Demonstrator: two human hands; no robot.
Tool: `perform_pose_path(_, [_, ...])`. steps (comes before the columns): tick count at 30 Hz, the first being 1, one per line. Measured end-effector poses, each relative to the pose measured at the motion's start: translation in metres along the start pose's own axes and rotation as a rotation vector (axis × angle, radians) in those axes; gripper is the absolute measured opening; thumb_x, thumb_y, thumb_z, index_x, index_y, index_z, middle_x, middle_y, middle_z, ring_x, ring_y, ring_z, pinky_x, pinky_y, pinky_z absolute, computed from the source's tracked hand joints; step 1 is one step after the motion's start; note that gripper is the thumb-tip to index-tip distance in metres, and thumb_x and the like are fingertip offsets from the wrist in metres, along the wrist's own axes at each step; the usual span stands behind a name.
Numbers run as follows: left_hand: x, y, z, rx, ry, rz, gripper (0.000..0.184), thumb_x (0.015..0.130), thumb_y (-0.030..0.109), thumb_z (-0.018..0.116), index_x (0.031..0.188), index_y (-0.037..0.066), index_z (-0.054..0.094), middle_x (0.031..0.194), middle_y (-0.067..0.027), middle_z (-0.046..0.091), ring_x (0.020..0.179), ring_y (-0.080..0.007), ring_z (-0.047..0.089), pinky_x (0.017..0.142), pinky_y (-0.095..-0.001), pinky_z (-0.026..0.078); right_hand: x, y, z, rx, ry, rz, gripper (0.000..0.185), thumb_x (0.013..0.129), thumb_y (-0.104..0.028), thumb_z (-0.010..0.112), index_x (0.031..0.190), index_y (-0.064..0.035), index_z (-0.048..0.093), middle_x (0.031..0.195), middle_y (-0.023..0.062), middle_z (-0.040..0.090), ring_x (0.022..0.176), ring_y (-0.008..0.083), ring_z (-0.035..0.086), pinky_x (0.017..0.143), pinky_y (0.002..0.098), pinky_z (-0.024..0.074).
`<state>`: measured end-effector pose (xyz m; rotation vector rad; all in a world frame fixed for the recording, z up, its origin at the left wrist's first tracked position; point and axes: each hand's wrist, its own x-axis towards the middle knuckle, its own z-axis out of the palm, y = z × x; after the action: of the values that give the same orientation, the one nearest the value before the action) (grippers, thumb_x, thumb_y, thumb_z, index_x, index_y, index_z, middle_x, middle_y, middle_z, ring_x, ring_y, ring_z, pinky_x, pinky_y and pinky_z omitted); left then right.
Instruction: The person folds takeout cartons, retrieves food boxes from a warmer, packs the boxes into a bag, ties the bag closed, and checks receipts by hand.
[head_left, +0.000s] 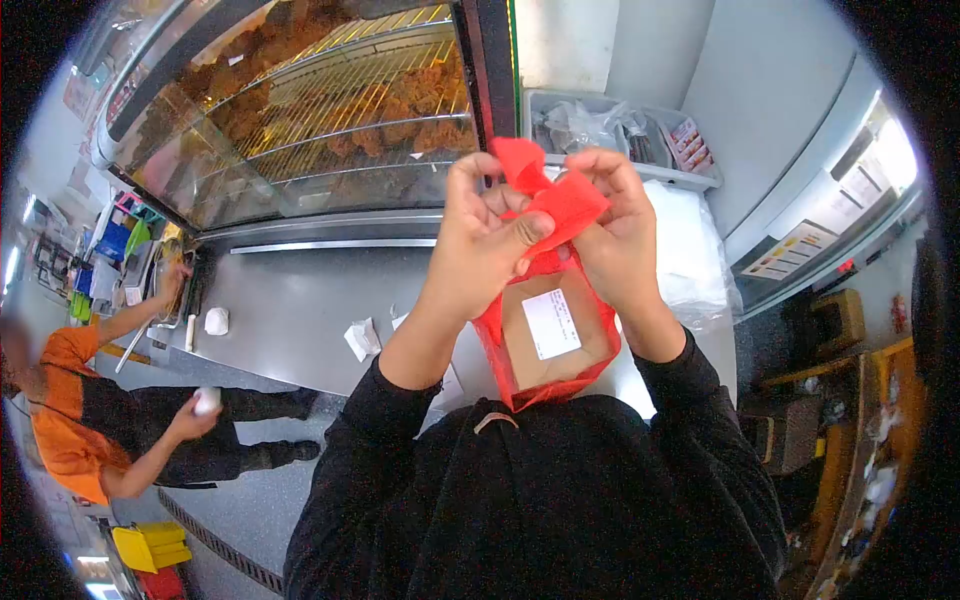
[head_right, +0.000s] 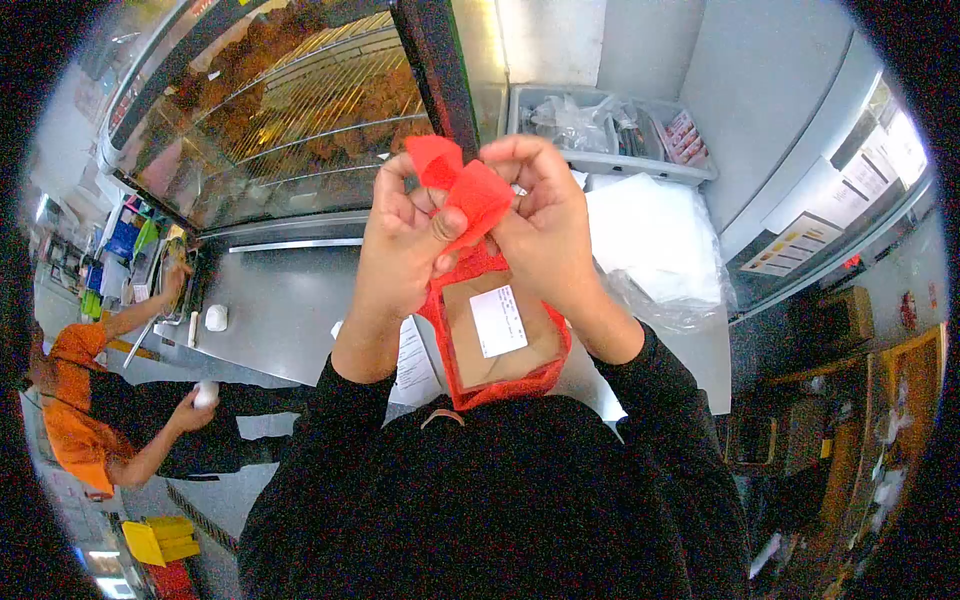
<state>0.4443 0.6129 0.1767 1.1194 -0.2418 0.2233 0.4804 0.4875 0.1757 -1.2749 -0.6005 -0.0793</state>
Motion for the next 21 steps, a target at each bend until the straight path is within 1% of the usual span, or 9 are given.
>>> perform_pose_path(3, [0.002, 0.016, -0.001, 0.041, -0.018, -0.194, 0.025, 0.074, 0.006, 0.065, 0.09, 0.008, 0.046, 0.077, -0.0037, 0.056, 0.046, -0.0033, 0.042, 0.037, -0.0153, 0.033, 0.004, -0.002, -0.006, -0.123, -0.215, -0.121, 0.027, 0.077, 0.006, 0.052, 0.102, -0.0017, 0.053, 0.087, 0.0043, 0.054, 0.071, 0.0105, 0.055, 0.06, 0.0197, 0.0457])
perform_pose_path(4, [0.004, 0.019, 0.003, 0.038, 0.03, -0.234, 0.025, 0.074, 0.008, 0.066, 0.084, 0.009, 0.042, 0.069, -0.0007, 0.052, 0.047, -0.0029, 0.042, 0.035, -0.016, 0.031, 0.003, -0.002, -0.004, -0.058, -0.23, -0.126, 0.026, 0.077, 0.005, 0.053, 0.102, -0.0012, 0.054, 0.087, 0.005, 0.055, 0.072, 0.0113, 0.056, 0.062, 0.0201, 0.0458])
perform_pose_path(8, [0.005, 0.007, -0.003, 0.15, -0.003, -0.097, 0.023, 0.078, 0.008, 0.061, 0.077, 0.008, 0.038, 0.064, 0.002, 0.048, 0.048, -0.0041, 0.044, 0.037, -0.016, 0.033, 0.002, 0.0, -0.009, 0.034, -0.225, -0.04, 0.024, 0.078, 0.002, 0.055, 0.102, 0.0005, 0.056, 0.089, 0.0075, 0.056, 0.074, 0.013, 0.056, 0.066, 0.0215, 0.0463])
perform_pose_path(11, [0.001, -0.008, -0.013, 0.245, -0.111, 0.147, 0.022, 0.076, 0.003, 0.061, 0.077, 0.007, 0.04, 0.068, -0.001, 0.048, 0.058, -0.0097, 0.05, 0.045, -0.0194, 0.04, 0.006, -0.001, -0.011, 0.053, -0.139, 0.122, 0.017, 0.079, 0.0, 0.055, 0.096, 0.0015, 0.057, 0.077, 0.0069, 0.056, 0.063, 0.0109, 0.054, 0.055, 0.0204, 0.0443])
perform_pose_path(14, [0.002, 0.006, -0.028, 1.05, -0.348, 0.704, 0.02, 0.071, -0.003, 0.06, 0.079, 0.005, 0.043, 0.074, -0.0055, 0.047, 0.072, -0.0187, 0.052, 0.057, -0.0256, 0.046, 0.01, -0.002, -0.007, 0.05, -0.073, 0.257, 0.008, 0.08, -0.003, 0.055, 0.086, 0.0018, 0.057, 0.064, 0.0048, 0.056, 0.05, 0.0081, 0.051, 0.043, 0.0189, 0.041])
perform_pose_path(17, [-0.008, 0.008, -0.018, 1.142, -0.287, 0.692, 0.022, 0.066, -0.006, 0.059, 0.08, 0.004, 0.047, 0.079, -0.0077, 0.049, 0.085, -0.0257, 0.051, 0.064, -0.031, 0.047, 0.014, 0.002, -0.008, -0.102, -0.178, 0.313, 0.006, 0.081, -0.005, 0.055, 0.082, 0.0009, 0.055, 0.06, 0.002, 0.055, 0.048, 0.0068, 0.049, 0.042, 0.0189, 0.0384])
perform_pose_path(19, [-0.005, 0.003, -0.02, 1.129, -0.232, 0.722, 0.02, 0.069, -0.003, 0.058, 0.081, 0.005, 0.045, 0.08, -0.0092, 0.049, 0.078, -0.0254, 0.05, 0.066, -0.0306, 0.044, 0.017, 0.002, -0.016, -0.23, -0.361, 0.315, 0.007, 0.082, -0.006, 0.053, 0.083, 0.0003, 0.054, 0.061, 0.0001, 0.054, 0.048, 0.0067, 0.048, 0.043, 0.0186, 0.0377])
perform_pose_path(20, [-0.003, 0.0, -0.021, 1.123, -0.207, 0.74, 0.019, 0.07, -0.001, 0.058, 0.082, 0.005, 0.045, 0.08, -0.0099, 0.048, 0.075, -0.0252, 0.05, 0.067, -0.0304, 0.043, 0.02, 0.0, -0.021, -0.37, -0.531, 0.202, 0.01, 0.083, -0.007, 0.051, 0.087, 0.0024, 0.052, 0.066, -0.0005, 0.054, 0.059, 0.0081, 0.049, 0.056, 0.0202, 0.0401])
perform_pose_path(21, [-0.002, -0.004, -0.024, 1.115, -0.191, 0.73, 0.018, 0.071, -0.001, 0.058, 0.082, 0.005, 0.045, 0.077, -0.0094, 0.048, 0.071, -0.0236, 0.05, 0.066, -0.0292, 0.043, 0.019, -0.001, -0.024, -0.319, -0.581, 0.219, 0.012, 0.082, -0.01, 0.053, 0.084, 0.002, 0.052, 0.063, -0.0008, 0.052, 0.059, 0.0071, 0.047, 0.056, 0.0212, 0.0395])
